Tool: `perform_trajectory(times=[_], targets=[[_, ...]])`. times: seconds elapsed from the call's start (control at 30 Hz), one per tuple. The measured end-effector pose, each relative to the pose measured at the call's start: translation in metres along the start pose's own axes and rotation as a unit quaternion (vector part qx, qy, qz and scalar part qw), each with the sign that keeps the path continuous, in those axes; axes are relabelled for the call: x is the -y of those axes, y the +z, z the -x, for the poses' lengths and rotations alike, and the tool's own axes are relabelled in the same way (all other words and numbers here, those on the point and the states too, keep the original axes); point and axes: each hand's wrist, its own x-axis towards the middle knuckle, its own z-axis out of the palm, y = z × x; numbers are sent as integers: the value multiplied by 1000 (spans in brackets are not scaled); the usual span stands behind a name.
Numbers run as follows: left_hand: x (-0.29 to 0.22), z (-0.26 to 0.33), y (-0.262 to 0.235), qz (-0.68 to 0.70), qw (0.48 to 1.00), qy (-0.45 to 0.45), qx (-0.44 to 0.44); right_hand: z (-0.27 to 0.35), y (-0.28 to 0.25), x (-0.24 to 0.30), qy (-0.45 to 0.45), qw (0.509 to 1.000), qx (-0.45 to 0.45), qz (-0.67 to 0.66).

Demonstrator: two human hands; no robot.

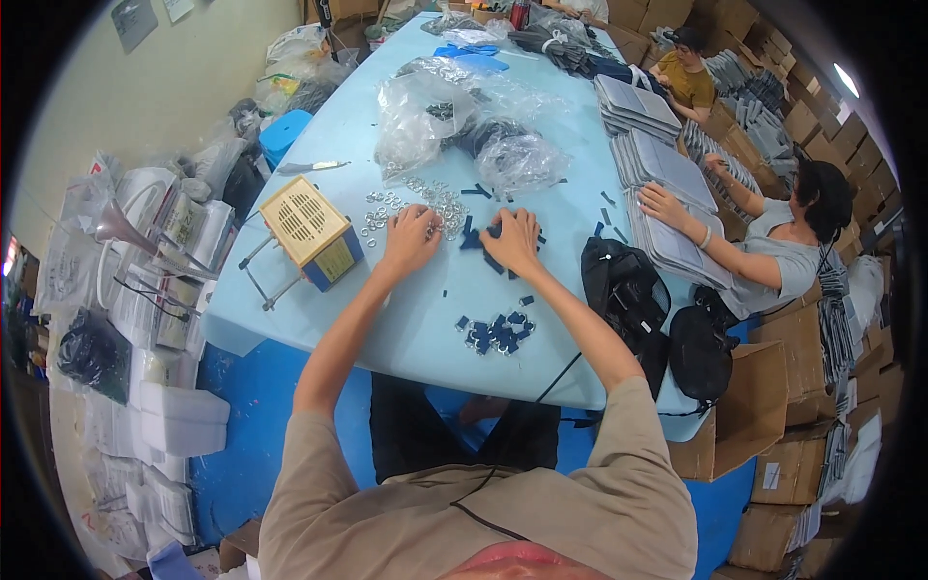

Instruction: Assembling small metal hardware onto leather pieces using a manual press.

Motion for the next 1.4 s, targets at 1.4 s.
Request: perform_trajectory(times=[1.4], targets=[[-19, -6, -10, 147, 981, 67, 109, 3, -22, -12, -61, 994, 3, -89]])
